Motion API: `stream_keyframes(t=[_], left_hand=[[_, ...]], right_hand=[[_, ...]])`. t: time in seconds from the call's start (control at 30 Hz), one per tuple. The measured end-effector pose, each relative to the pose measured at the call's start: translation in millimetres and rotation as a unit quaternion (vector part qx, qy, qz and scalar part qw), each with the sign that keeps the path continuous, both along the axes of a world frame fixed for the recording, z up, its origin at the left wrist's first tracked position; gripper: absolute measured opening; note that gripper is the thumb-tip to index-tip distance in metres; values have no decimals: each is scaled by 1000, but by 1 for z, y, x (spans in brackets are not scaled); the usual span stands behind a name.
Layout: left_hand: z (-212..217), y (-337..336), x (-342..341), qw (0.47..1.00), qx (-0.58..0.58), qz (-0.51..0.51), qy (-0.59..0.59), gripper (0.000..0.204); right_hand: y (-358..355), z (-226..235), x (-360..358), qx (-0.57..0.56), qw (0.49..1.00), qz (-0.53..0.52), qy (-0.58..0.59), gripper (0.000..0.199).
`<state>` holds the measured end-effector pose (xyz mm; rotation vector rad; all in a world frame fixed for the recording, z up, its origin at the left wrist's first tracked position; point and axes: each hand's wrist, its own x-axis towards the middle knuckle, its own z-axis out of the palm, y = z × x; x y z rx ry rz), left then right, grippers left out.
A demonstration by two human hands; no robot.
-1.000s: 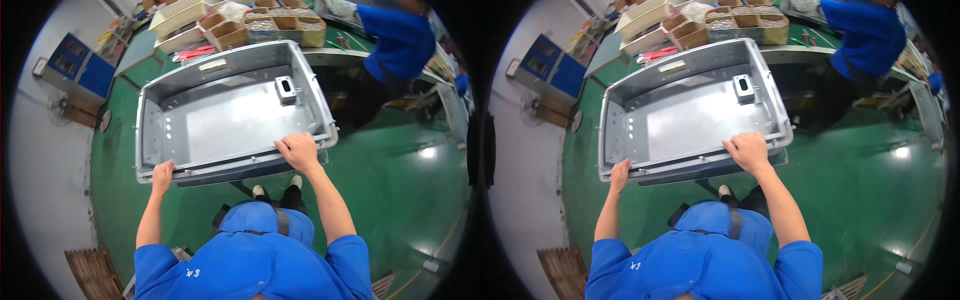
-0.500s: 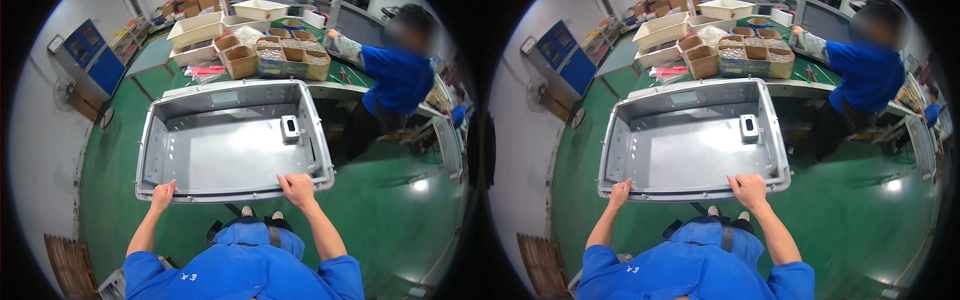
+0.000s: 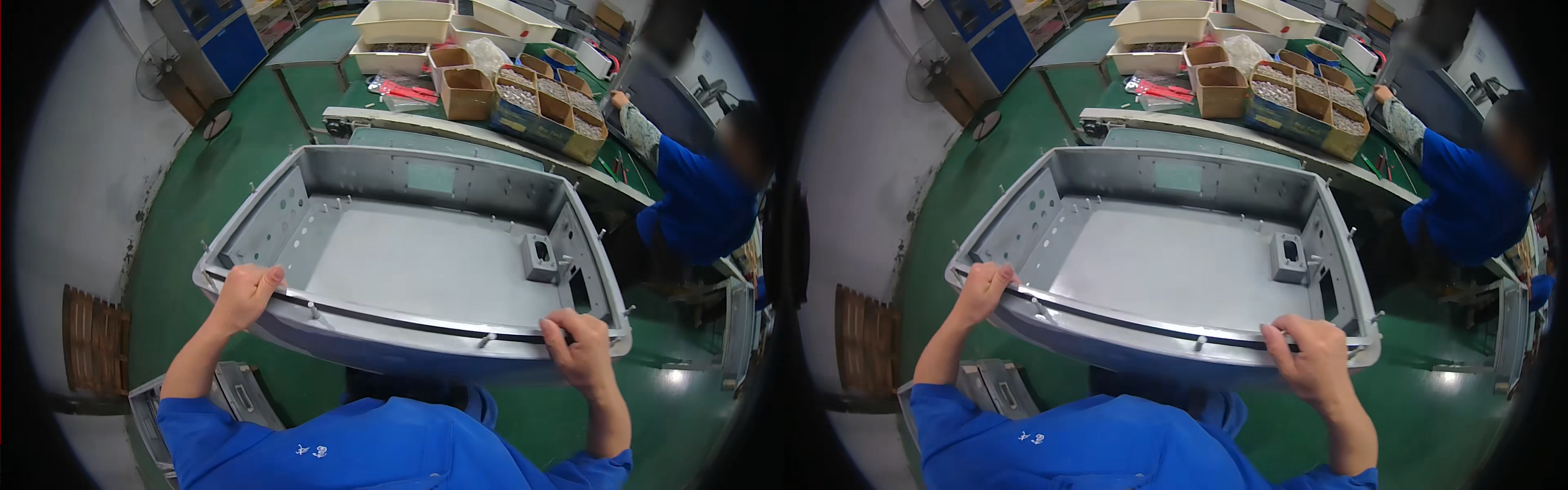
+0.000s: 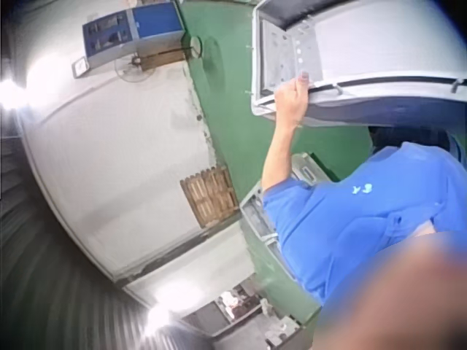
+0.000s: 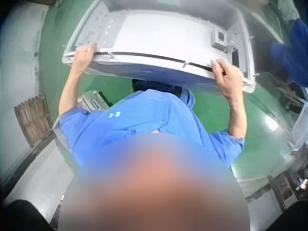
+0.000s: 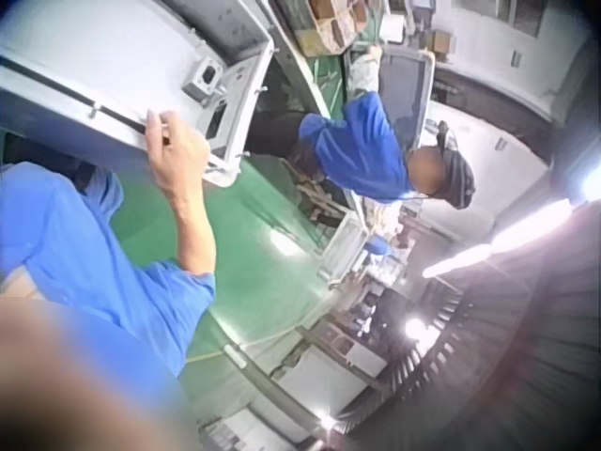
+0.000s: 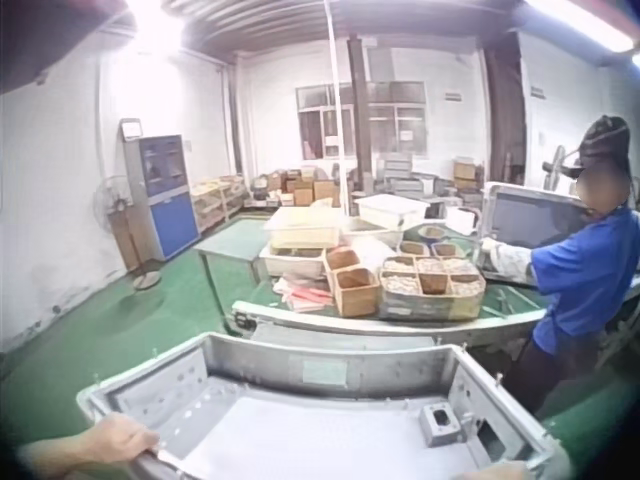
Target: Manually assembling and inspecting metal enclosure boxes at a factory workbench.
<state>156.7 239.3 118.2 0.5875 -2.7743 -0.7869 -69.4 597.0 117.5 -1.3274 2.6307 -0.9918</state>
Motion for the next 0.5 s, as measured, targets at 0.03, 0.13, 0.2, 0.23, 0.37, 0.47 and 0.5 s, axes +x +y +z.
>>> stream_keyframes(t=[0.03,0.13,0.2,0.23,0.37,0.47,0.5], left_hand=[[9,-1,-2,1000,23,6,-1,49],[38,-4,-15,997,70,23,-4,50],[53,-12,-27,997,76,23,-7,54],[61,-14,-34,998,65,24,-9,55],[73,-44,-77,1000,18,1,-1,61],[94,-67,-122,1000,-15,-23,13,66],[103,-75,-130,1000,-5,20,6,64]], right_hand=[[-1,11,-3,8,1000,2,-10,14],[-6,40,-16,1,999,3,-52,12],[-13,55,-26,7,997,-11,-72,12],[-17,68,-30,25,997,-15,-69,15],[-38,81,-69,27,999,-8,21,25],[-55,85,-124,43,998,-5,52,36],[-67,87,-138,45,998,8,45,40]])
